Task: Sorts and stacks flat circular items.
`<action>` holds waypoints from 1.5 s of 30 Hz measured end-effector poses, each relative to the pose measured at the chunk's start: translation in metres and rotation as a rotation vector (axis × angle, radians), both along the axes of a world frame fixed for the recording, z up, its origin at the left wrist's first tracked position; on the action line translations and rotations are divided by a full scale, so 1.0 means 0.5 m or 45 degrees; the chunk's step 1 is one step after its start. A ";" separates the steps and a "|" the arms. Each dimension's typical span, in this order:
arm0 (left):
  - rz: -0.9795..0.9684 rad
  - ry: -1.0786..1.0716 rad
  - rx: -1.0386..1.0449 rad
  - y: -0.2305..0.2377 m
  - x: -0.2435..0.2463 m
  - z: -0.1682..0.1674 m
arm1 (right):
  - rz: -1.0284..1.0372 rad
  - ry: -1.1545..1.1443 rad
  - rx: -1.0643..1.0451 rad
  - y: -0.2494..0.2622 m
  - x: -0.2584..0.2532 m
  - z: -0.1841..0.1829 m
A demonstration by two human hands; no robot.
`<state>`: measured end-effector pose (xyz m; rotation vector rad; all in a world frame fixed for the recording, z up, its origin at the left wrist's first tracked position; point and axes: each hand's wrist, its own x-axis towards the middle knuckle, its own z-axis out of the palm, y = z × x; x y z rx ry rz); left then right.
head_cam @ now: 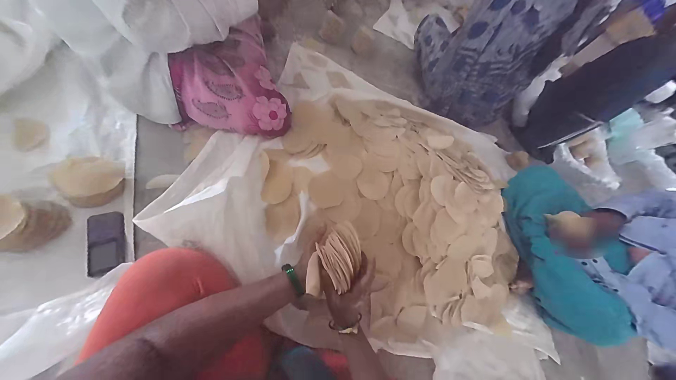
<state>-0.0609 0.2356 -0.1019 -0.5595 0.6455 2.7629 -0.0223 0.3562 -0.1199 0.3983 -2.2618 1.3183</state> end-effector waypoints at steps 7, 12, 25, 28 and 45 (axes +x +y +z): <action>-0.080 -0.110 0.020 -0.006 0.000 0.048 | -0.018 0.038 -0.052 0.011 -0.002 0.003; -0.204 0.237 0.042 -0.019 0.004 0.051 | -0.079 0.098 -0.064 0.032 -0.010 0.024; -0.245 0.212 0.100 -0.033 -0.008 0.041 | 0.055 0.101 -0.097 0.034 -0.021 0.005; -0.170 0.299 0.005 -0.038 -0.008 0.042 | 0.079 0.175 -0.077 0.044 -0.028 0.023; -0.131 0.150 -0.016 -0.031 -0.012 0.019 | 0.124 -0.022 -0.060 0.049 -0.037 0.012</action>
